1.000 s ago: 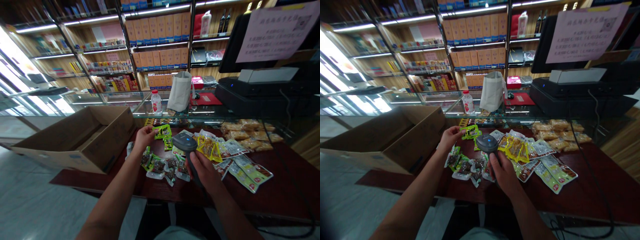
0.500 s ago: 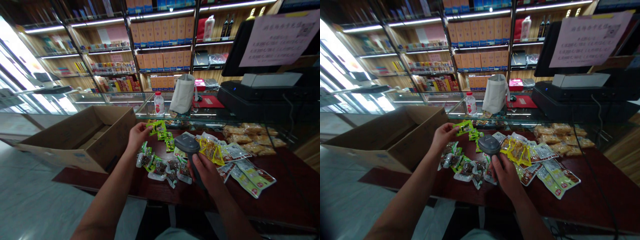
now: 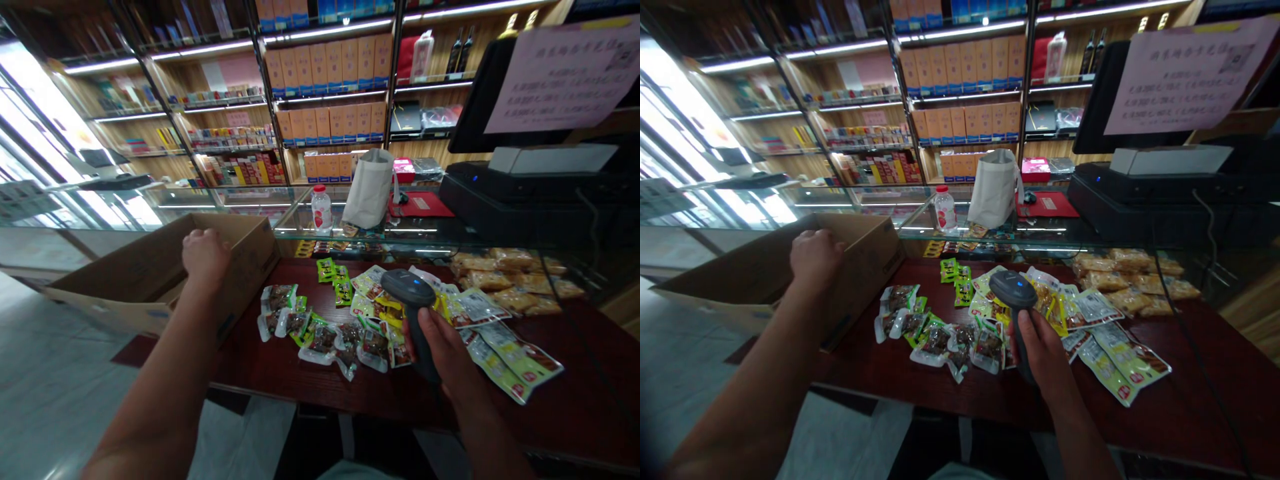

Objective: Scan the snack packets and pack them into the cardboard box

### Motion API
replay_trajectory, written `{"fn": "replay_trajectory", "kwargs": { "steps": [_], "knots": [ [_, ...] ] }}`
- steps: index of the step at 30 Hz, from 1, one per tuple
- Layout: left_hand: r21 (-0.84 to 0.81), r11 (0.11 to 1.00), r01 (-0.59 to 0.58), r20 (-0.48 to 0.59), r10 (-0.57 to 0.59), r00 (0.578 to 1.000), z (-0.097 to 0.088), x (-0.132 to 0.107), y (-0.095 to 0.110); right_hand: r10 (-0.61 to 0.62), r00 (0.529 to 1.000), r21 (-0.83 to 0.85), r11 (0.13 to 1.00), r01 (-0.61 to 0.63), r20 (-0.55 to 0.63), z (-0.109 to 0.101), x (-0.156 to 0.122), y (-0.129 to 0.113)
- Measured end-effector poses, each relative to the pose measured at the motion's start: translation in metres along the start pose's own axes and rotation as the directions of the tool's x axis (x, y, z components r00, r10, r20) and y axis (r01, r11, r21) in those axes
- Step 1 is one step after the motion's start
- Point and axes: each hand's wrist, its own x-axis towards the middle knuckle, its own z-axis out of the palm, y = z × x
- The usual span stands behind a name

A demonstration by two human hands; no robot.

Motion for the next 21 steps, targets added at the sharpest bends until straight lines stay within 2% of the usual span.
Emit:
{"fn": "replay_trajectory", "kwargs": {
  "steps": [1,3,4,6,8,11,15,18,21],
  "knots": [
    [-0.042,0.999,-0.027,0.002,0.027,1.0,0.011,-0.006,0.013,0.005,1.0,0.003,1.0,-0.005,-0.001,-0.001,0.0,0.0],
    [-0.169,0.985,-0.04,0.145,0.065,0.987,0.039,-0.018,0.045,0.011,1.0,0.009,1.0,-0.011,-0.001,-0.002,0.001,-0.001],
    [-0.251,0.968,-0.019,0.276,0.09,0.957,0.055,-0.025,0.061,0.011,1.0,0.011,1.0,-0.011,0.001,-0.002,0.001,-0.001],
    [-0.311,0.95,0.028,0.433,0.116,0.894,0.091,-0.037,0.091,0.01,1.0,0.013,1.0,-0.01,0.002,-0.002,0.0,-0.002],
    [-0.311,0.946,0.088,0.508,0.087,0.857,0.125,-0.047,0.113,0.011,1.0,0.01,1.0,-0.011,-0.002,-0.003,-0.002,-0.002],
    [-0.289,0.936,0.203,0.562,-0.006,0.827,0.163,-0.055,0.129,0.015,1.0,-0.006,1.0,-0.015,-0.018,-0.007,-0.007,0.0],
    [-0.311,0.892,0.327,0.603,-0.081,0.794,0.185,-0.054,0.129,0.019,0.999,-0.025,0.999,-0.02,-0.037,-0.013,-0.011,0.002],
    [-0.366,0.837,0.407,0.63,-0.1,0.77,0.188,-0.055,0.124,0.018,0.999,-0.025,1.0,-0.019,-0.036,-0.014,-0.011,0.003],
    [-0.437,0.755,0.489,0.645,-0.115,0.755,0.182,-0.061,0.119,0.009,1.0,-0.025,1.0,-0.009,-0.024,-0.012,-0.009,0.004]
  ]
}}
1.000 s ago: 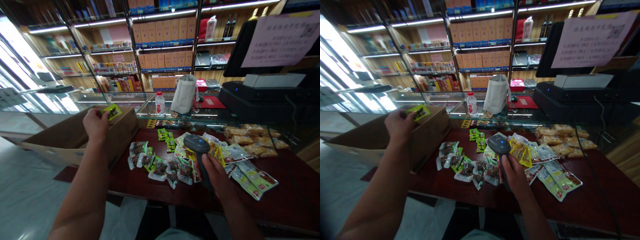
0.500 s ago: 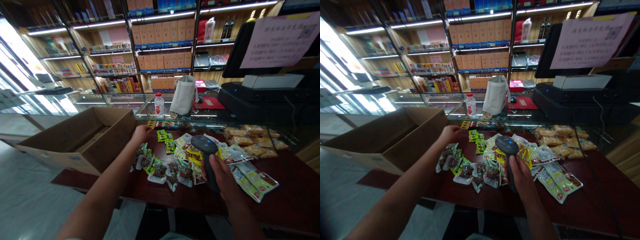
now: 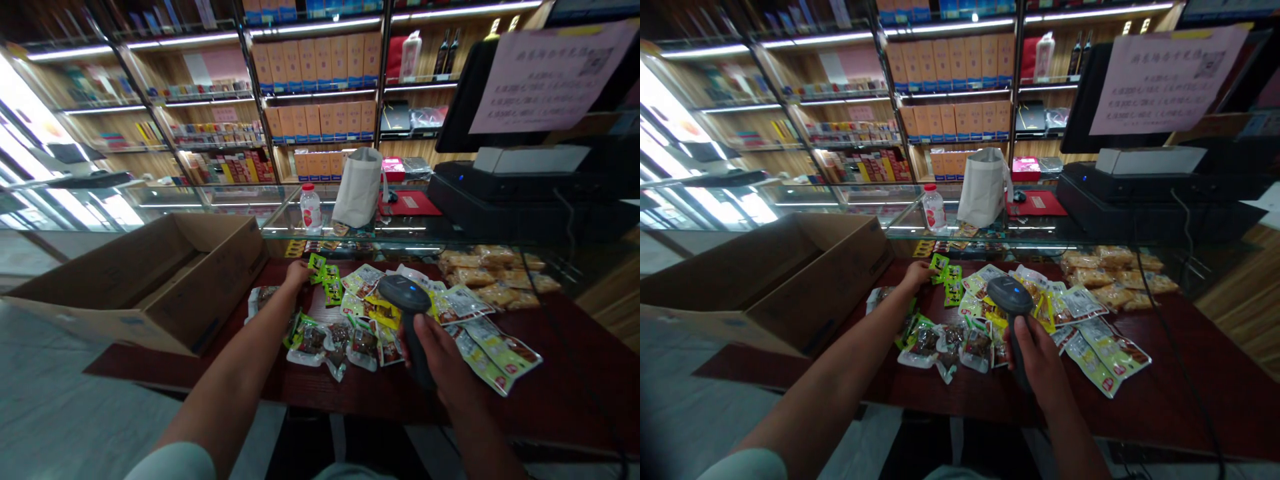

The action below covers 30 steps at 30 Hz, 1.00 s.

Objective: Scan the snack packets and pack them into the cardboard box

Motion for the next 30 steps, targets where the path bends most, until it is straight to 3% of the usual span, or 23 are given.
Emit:
{"fn": "replay_trajectory", "kwargs": {
  "steps": [7,12,16,20,26,30],
  "knots": [
    [-0.319,0.947,-0.026,0.051,0.045,0.998,-0.029,-0.033,0.008,-0.004,0.998,-0.012,1.0,0.005,0.06,0.017,-0.001,-0.003],
    [-0.451,0.89,-0.068,0.085,0.118,0.989,-0.056,-0.058,0.022,-0.041,0.99,-0.026,0.999,0.045,0.134,0.032,-0.004,-0.009],
    [-0.495,0.864,-0.098,0.103,0.17,0.98,-0.069,-0.076,0.033,-0.063,0.98,-0.046,0.996,0.073,0.187,0.042,-0.007,-0.016],
    [-0.503,0.854,-0.131,0.055,0.183,0.982,-0.073,-0.087,0.04,-0.078,0.974,-0.057,0.994,0.092,0.213,0.049,-0.01,-0.022],
    [-0.448,0.864,-0.229,-0.002,0.255,0.967,-0.077,-0.092,0.039,-0.104,0.973,-0.068,0.99,0.121,0.208,0.053,-0.013,-0.026],
    [-0.468,0.853,-0.23,0.012,0.267,0.964,-0.079,-0.092,0.037,-0.109,0.973,-0.081,0.989,0.128,0.202,0.053,-0.014,-0.025]
  ]
}}
